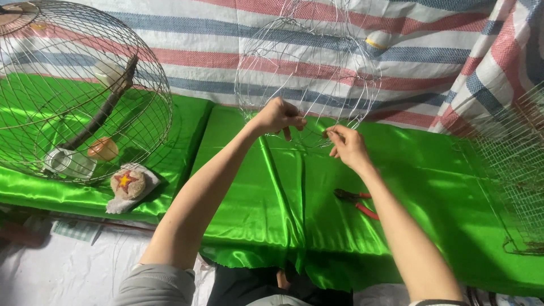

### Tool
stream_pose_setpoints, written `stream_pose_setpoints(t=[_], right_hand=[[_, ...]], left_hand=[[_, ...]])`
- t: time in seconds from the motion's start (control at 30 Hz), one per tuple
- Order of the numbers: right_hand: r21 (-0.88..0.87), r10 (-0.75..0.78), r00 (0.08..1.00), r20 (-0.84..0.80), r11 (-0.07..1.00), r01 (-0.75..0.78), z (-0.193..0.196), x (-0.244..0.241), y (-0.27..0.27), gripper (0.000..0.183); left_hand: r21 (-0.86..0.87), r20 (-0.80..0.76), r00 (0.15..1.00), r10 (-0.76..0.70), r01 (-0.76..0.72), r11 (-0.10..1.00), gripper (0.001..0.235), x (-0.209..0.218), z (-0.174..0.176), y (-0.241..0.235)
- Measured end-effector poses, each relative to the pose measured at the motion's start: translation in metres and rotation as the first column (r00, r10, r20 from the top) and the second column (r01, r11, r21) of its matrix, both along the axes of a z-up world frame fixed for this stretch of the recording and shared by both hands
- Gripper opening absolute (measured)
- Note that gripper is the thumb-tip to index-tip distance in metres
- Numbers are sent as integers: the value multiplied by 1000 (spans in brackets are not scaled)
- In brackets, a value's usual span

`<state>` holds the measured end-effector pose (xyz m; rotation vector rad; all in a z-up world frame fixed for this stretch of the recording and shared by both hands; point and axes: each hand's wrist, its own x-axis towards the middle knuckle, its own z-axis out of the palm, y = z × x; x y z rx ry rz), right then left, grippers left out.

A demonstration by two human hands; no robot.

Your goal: Refining a wire mesh structure by manually twisting and bending wire ends to secure the shape.

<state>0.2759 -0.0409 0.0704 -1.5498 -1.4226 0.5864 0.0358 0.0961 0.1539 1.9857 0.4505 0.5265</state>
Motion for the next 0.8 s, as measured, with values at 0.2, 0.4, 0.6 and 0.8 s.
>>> stream_pose_setpoints(t=[0.2, 0.4, 0.6, 0.8], right_hand=[[-14, 17, 1000, 26, 1000, -17, 4, 0, 0, 21], [-19, 35, 999, 23, 999, -35, -4, 2, -2, 21], [32, 70, 997, -31, 997, -69, 7, -7, -8, 20], [89, 54, 996, 67, 994, -60, 23, -27, -19, 39]], left_hand=[[14, -4, 1000, -13, 13, 1000, 16, -1, 1, -1], [17, 2, 1000, -26, 26, 1000, 13, -1, -8, -1], [30, -31, 999, -16, 17, 999, 15, -2, -8, -4], [16, 14, 1000, 2, -2, 1000, 14, -4, -12, -7]])
